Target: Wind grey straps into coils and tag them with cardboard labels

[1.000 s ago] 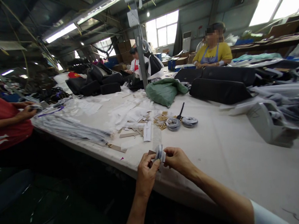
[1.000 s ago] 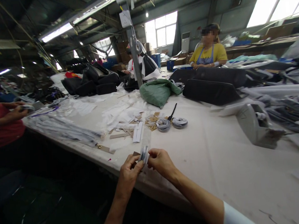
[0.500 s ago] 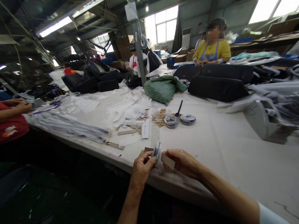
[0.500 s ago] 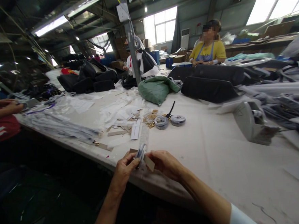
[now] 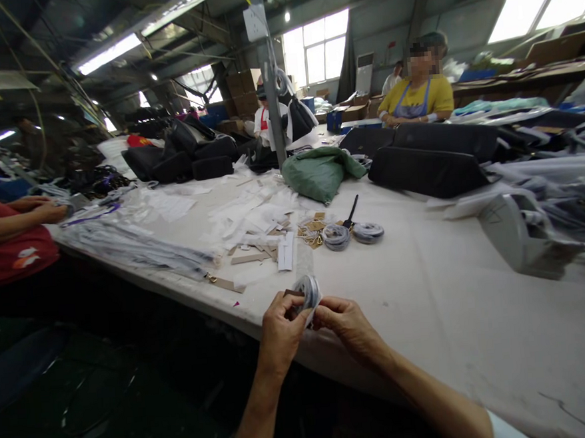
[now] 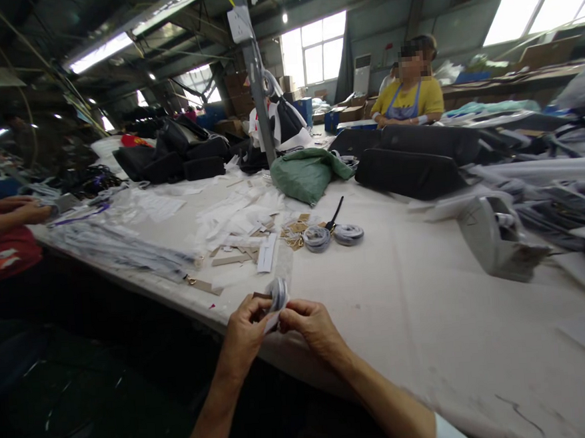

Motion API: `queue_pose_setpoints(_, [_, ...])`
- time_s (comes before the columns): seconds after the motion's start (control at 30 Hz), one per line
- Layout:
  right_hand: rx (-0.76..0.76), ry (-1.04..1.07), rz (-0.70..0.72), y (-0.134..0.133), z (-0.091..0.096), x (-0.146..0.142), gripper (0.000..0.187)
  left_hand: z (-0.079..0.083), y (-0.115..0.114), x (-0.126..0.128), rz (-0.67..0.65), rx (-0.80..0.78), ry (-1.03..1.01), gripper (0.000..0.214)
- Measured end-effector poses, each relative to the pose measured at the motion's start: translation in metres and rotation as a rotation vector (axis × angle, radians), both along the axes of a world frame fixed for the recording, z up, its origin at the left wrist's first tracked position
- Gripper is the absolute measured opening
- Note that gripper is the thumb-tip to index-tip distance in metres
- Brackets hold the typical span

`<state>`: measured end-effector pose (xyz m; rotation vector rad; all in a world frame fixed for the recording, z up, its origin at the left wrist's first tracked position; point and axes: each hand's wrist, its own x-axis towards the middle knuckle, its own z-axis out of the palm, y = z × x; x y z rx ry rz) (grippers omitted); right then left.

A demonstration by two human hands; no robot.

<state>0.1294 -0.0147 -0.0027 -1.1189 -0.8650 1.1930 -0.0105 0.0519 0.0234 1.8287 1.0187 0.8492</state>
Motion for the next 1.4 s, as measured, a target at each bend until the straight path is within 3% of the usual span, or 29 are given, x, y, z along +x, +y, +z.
queue_pose_setpoints(0.13, [-0.018, -0.041, -0.026, 0.002, -0.007, 0.001, 0.019, 0.001, -0.006, 0.001, -0.019, 0.063, 0.008, 0.005])
queue_pose_setpoints(0.37, [0.04, -0.235, -0.185, 0.004, -0.015, 0.005, 0.026, 0.002, -0.01, 0.0, -0.079, -0.006, -0.045, 0.015])
queue_pose_setpoints(0.53, [0.083, -0.262, -0.215, 0.005, -0.011, 0.0, 0.029, 0.006, -0.012, 0.006, 0.04, 0.042, -0.007, 0.011])
queue_pose_setpoints(0.63, [0.084, -0.245, -0.237, 0.005, -0.008, -0.003, 0.031, 0.004, -0.009, 0.006, 0.103, -0.097, -0.097, 0.022])
queue_pose_setpoints(0.8, [0.079, -0.192, -0.28, 0.006, -0.01, -0.005, 0.032, 0.004, -0.003, -0.002, -0.106, -0.512, -0.351, 0.063])
queue_pose_setpoints(1.03, [0.102, -0.263, -0.241, 0.002, -0.017, -0.008, 0.026, -0.006, 0.004, -0.008, -0.118, -0.618, -0.257, 0.036])
queue_pose_setpoints(1.23, [0.098, -0.33, -0.231, -0.001, -0.023, -0.009, 0.024, -0.006, 0.007, -0.011, -0.073, -0.539, -0.136, 0.031])
queue_pose_setpoints(1.4, [-0.007, -0.12, -0.119, -0.001, -0.013, -0.01, 0.029, -0.001, -0.003, -0.012, 0.028, -0.181, 0.08, 0.015])
